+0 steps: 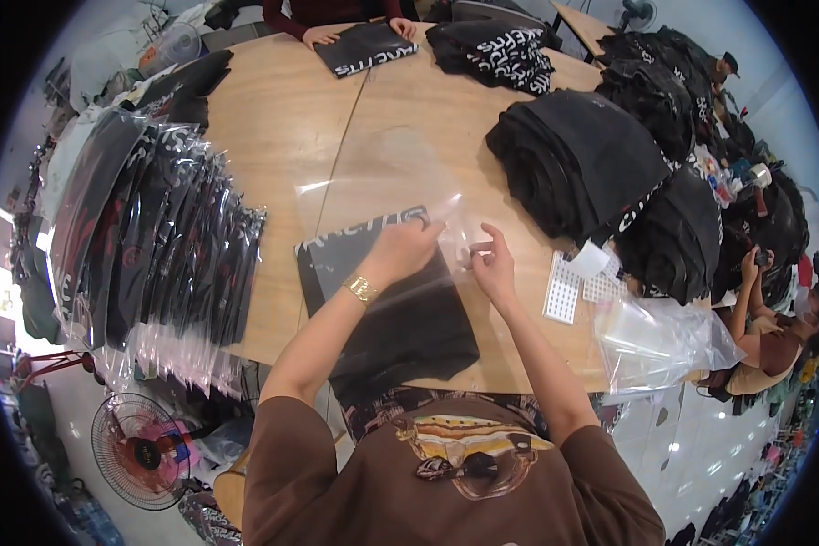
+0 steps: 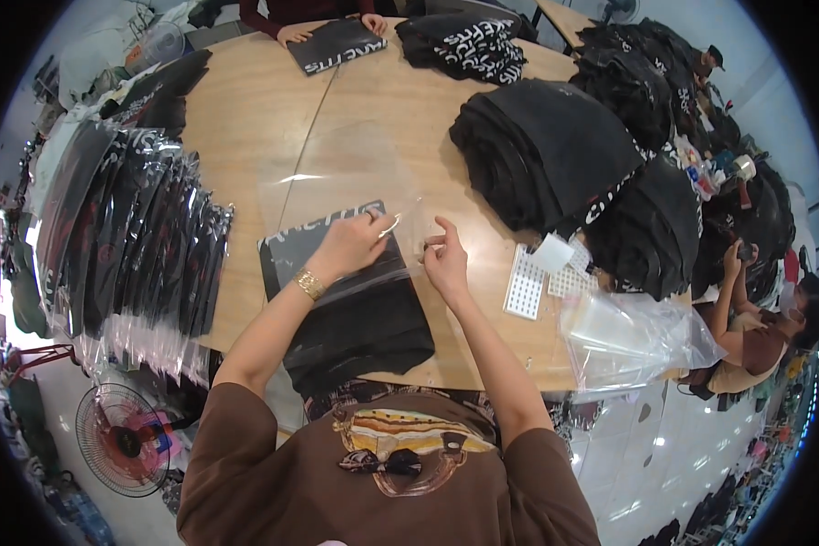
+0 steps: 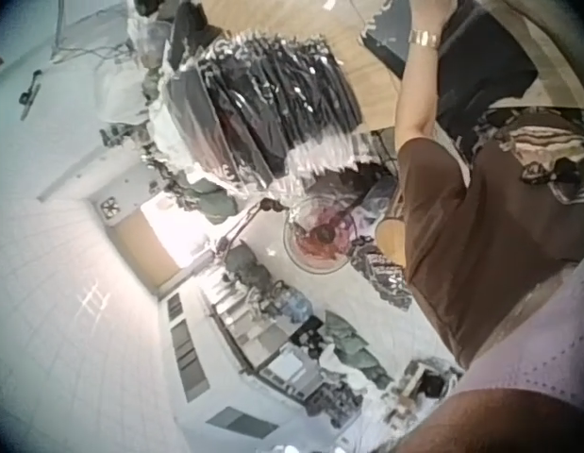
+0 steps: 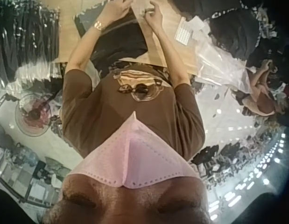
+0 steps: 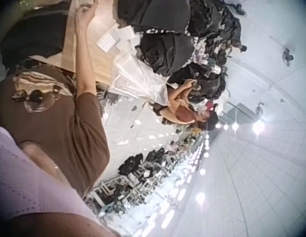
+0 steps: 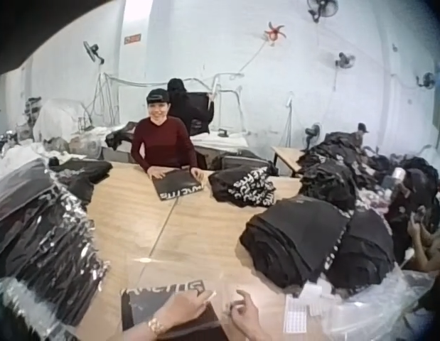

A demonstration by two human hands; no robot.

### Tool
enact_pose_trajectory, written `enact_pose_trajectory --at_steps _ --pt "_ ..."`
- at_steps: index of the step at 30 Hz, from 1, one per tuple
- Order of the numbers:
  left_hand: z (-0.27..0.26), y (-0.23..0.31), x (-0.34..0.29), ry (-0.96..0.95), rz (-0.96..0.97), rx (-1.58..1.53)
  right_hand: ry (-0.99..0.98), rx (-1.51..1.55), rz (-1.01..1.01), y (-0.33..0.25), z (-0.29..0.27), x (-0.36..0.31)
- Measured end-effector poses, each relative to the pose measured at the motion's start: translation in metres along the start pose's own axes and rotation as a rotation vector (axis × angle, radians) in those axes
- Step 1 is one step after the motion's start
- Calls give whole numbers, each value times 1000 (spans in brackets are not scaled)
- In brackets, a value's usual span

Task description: Fold black garments and place them into clear plastic bags at a factory table.

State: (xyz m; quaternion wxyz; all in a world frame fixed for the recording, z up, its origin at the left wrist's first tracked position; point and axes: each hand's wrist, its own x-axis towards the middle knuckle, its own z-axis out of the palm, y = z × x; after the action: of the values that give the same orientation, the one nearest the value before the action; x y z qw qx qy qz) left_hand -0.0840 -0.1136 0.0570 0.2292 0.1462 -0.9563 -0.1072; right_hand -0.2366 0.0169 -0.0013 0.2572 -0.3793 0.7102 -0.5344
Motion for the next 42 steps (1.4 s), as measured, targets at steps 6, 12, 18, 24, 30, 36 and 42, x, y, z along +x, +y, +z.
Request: enact_pose_trajectory --at_steps 6,12,18,24,30,36,42 --pt "-6 -8 -28 5 -85 68 66 -550 -70 -34 10 -26" --pt "-7 19 -43 17 167 129 81 -685 -426 -36 24 -12" --pt "-18 28 -82 -54 112 175 32 -546 -259 -21 29 8" --pt "-39 -13 -120 18 -79 161 93 -521 -237 -14 38 23" --pt "-42 -39 -124 228 -374 172 132 -506 -302 -15 45 12" --pt "-52 -48 -105 234 -417 463 -114 -265 27 -8 42 34" --pt "-28 -106 -102 303 -797 222 56 -308 -43 -8 68 103"
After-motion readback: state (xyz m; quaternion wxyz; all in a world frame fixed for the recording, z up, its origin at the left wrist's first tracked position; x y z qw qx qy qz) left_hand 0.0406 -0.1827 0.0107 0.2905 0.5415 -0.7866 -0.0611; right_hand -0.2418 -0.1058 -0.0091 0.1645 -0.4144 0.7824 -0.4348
